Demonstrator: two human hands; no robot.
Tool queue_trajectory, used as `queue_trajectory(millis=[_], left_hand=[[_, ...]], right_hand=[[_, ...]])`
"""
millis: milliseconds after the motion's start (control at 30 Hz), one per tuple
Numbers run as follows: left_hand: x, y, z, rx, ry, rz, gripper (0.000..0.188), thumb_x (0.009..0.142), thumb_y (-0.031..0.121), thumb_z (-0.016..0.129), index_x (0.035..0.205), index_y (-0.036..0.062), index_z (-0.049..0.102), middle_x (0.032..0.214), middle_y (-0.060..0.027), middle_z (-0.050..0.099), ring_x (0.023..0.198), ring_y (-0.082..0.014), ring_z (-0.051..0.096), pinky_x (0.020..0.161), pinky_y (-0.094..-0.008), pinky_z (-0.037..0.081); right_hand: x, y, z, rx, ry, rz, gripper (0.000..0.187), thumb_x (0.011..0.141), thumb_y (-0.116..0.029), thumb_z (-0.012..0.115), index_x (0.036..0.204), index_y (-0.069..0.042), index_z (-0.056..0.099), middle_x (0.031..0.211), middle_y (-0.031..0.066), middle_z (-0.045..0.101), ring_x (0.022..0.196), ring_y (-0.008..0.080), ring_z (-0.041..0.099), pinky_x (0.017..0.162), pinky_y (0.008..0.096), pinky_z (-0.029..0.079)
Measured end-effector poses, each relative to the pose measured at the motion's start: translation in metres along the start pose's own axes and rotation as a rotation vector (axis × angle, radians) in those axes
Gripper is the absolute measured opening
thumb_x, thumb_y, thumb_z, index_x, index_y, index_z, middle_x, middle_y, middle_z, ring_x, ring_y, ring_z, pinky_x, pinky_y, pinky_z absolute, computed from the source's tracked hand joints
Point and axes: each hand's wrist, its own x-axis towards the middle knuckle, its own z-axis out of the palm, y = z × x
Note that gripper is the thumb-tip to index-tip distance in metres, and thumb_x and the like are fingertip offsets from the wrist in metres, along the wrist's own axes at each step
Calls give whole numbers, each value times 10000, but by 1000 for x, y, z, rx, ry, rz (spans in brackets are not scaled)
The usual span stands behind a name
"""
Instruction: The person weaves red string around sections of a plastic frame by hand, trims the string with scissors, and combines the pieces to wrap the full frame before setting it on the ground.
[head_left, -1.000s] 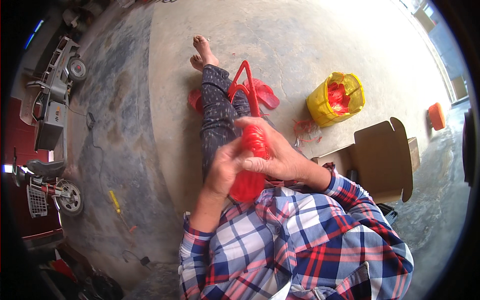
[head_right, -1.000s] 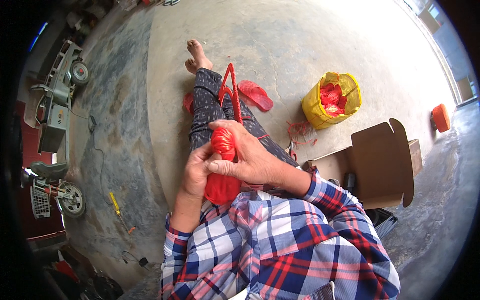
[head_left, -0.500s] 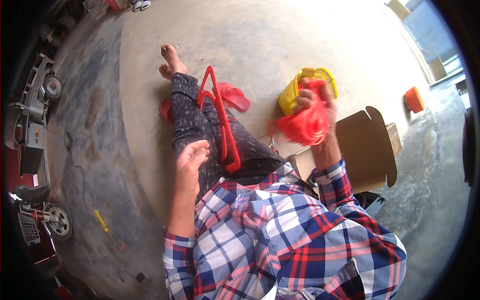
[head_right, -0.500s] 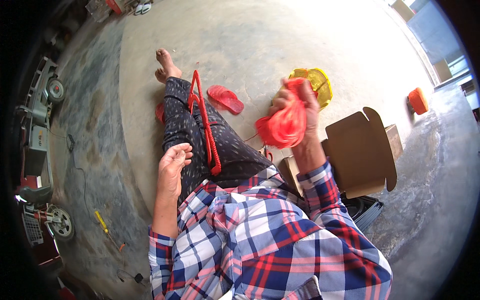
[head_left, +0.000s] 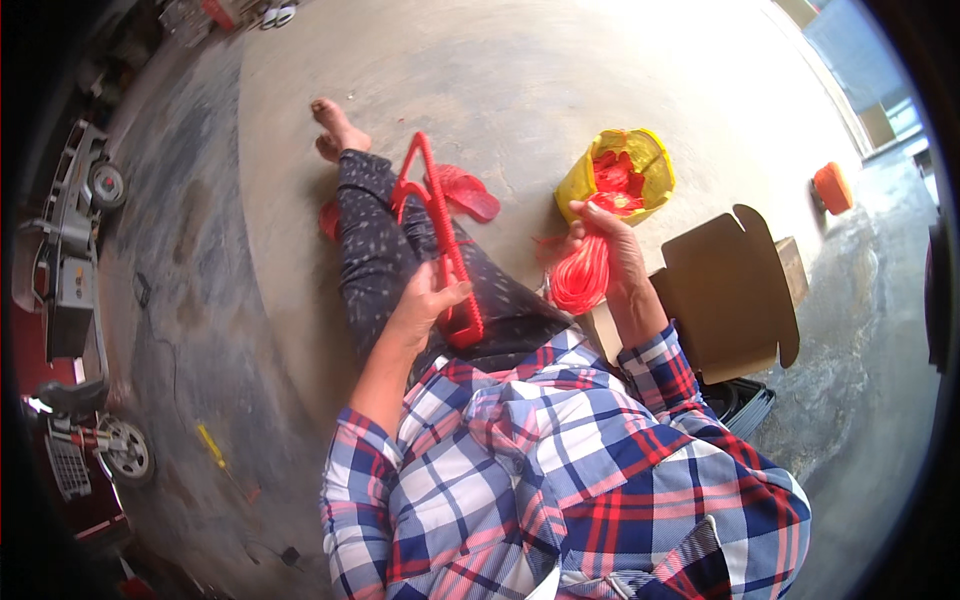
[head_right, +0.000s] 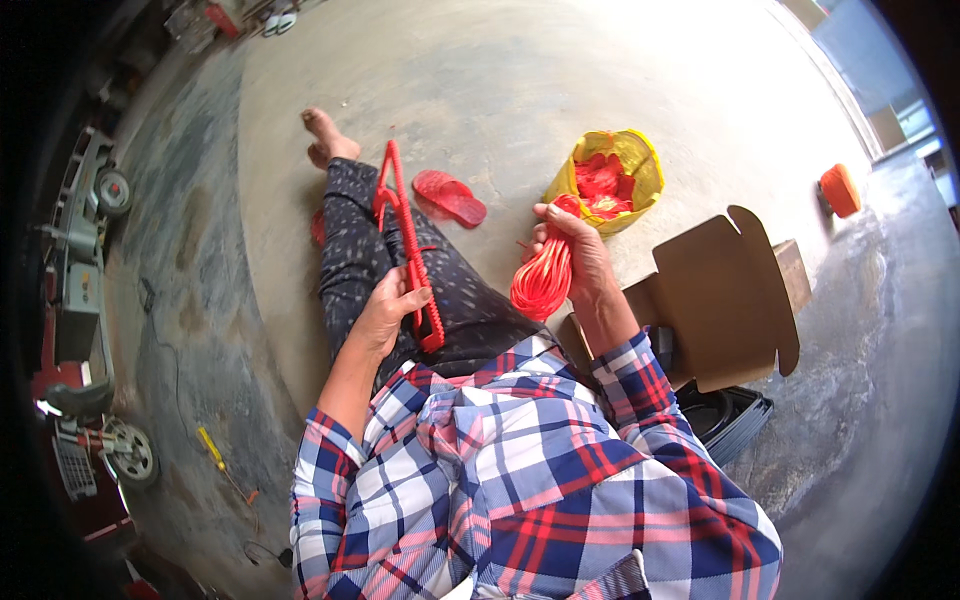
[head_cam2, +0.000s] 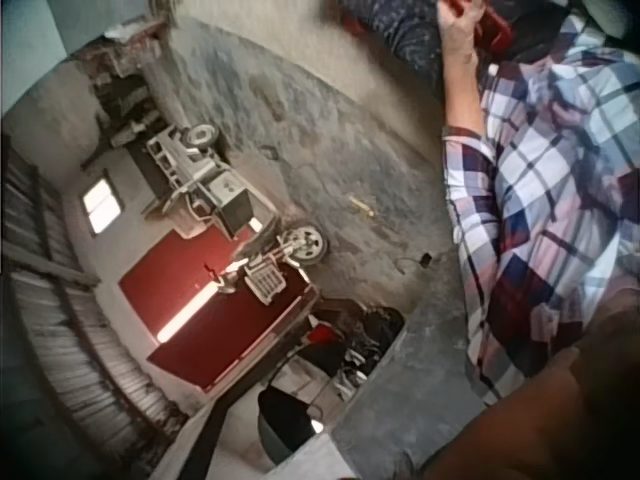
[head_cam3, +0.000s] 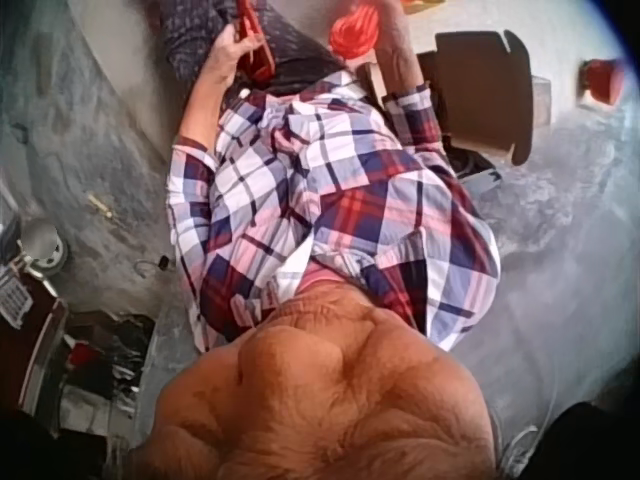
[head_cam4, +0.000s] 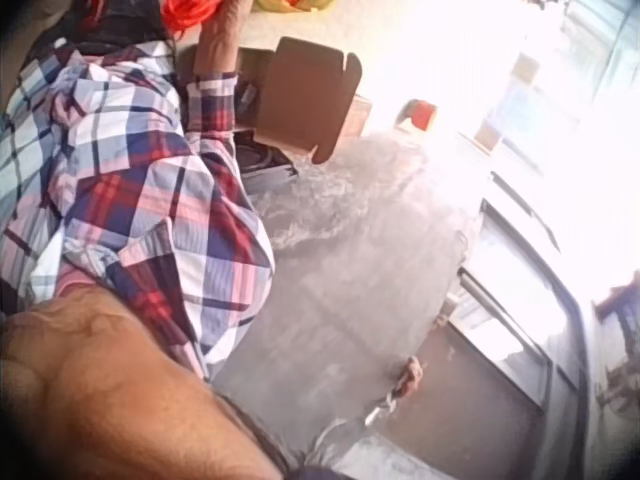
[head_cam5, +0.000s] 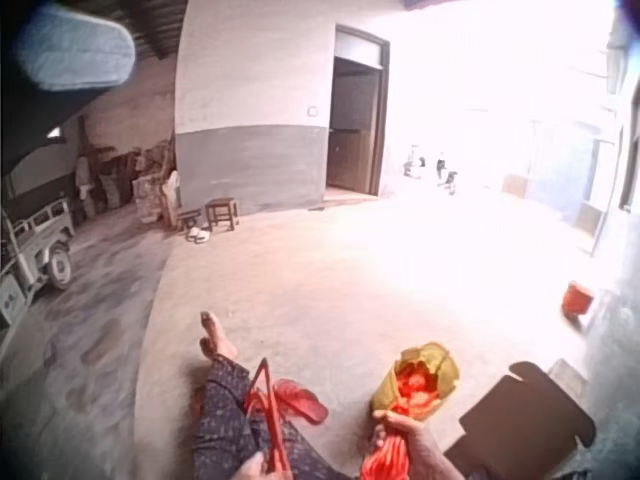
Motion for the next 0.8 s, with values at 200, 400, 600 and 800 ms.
queue_trajectory(millis=[200,400,600,800], left_hand=[[-16,31,28,-84,-17,210,596,680,225,851,1125,65,489,900,11,510,810,-86,515,749,-223,429],[-48,116,85,93,-114,481,680,665,203,865,1172,48,439,822,44,433,734,-53,469,687,-179,440],[-68,160,110,617,152,470,644,622,205,889,1086,-6,496,866,-35,560,720,-88,519,637,-225,469],[-65,112,81,1254,361,259,668,599,307,860,1072,-6,508,939,-179,585,837,-329,579,749,-404,472]], right_hand=[[12,17,-66,378,53,151,205,891,-176,590,859,22,634,682,122,624,610,205,601,591,332,529],[30,10,-79,278,284,-104,173,855,-184,627,841,-29,552,743,119,605,675,248,610,649,393,541],[71,-62,-96,-30,399,-240,96,835,-118,575,888,-44,543,823,129,622,764,265,623,755,417,539],[108,-104,-166,-835,834,-349,433,770,-231,655,1089,45,554,1026,141,626,903,208,617,826,322,494]])
